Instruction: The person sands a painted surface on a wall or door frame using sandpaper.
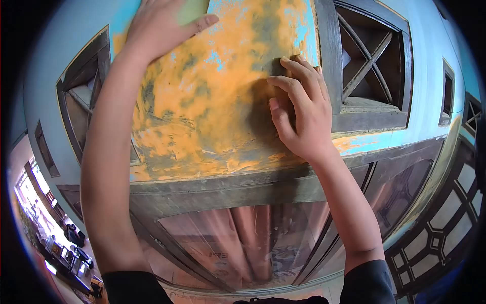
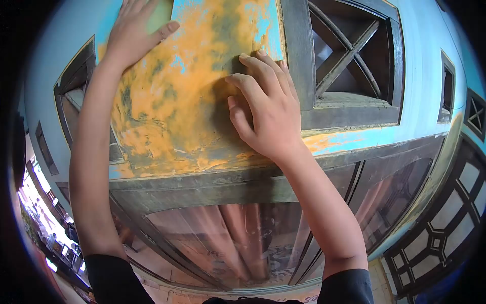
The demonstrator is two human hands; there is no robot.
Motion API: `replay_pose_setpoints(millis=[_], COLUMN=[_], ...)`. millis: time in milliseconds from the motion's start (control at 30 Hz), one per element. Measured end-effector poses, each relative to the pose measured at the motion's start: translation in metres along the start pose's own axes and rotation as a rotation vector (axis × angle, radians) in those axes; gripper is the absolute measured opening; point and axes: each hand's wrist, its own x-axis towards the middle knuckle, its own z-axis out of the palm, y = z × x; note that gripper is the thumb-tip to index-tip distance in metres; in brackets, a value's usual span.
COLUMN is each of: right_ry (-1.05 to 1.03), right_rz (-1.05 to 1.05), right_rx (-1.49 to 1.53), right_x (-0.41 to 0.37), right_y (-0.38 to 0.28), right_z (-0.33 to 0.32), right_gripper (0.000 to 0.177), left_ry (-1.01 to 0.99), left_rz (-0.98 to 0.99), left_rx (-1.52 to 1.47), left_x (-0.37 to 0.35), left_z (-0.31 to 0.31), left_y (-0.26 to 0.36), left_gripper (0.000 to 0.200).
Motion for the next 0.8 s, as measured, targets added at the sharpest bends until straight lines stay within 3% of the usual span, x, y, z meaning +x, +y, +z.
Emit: replay_pose_setpoints(millis=[67, 133, 200, 300, 333, 467, 533, 667, 733, 800], right_ry=[-0.01, -0.012, -0.01, -0.012, -0.008, -0.003, -0.006, 0.001, -0.001, -0.005], right_rz=[0.009, 0.012, 0.017, 0.016, 0.011, 0.003, 0.007, 0.002, -0.005, -0.001], right_rx=[0.007, 0.014, 0.019, 0.013, 0.014, 0.017, 0.012, -0.008, -0.007, 0.002], right_x=[-0.001, 0.0, 0.001, 0.0, 0.0, 0.0, -0.002, -0.002, -0.001, -0.002], right_y=[-0.001, -0.002, -0.003, -0.001, -0.001, -0.001, -0.001, -0.001, 0.0, 0.0], right_z=[-0.001, -0.002, -0.004, -0.002, -0.001, -0.002, -0.002, 0.0, 0.001, 0.001], right_gripper=[0.033, 0.033, 0.033, 0.033, 0.034, 0.034, 0.034, 0.035, 0.035, 0.035], left_ry=[-0.119, -0.105, 0.037, -0.072, -0.114, 0.071, 0.016, 0.203, 0.308, 0.068], left_rz=[0.018, 0.141, 0.372, 0.337, 0.222, 0.034, 0.083, 0.371, 0.348, 0.176], left_rx=[0.022, 0.005, -0.055, -0.003, -0.088, -0.145, -0.167, -0.012, -0.148, -0.165], left_x=[-0.018, -0.027, -0.039, -0.023, -0.014, 0.005, -0.011, -0.008, 0.001, 0.001], left_z=[-0.022, -0.018, 0.013, 0.022, 0.011, -0.003, -0.019, 0.036, 0.027, 0.0], left_y=[0.033, 0.046, 0.051, 0.04, 0.038, 0.048, 0.078, 0.082, 0.072, 0.066], left_gripper=[0.089, 0.085, 0.081, 0.069, 0.06, 0.058, 0.06, 0.063, 0.063, 0.062])
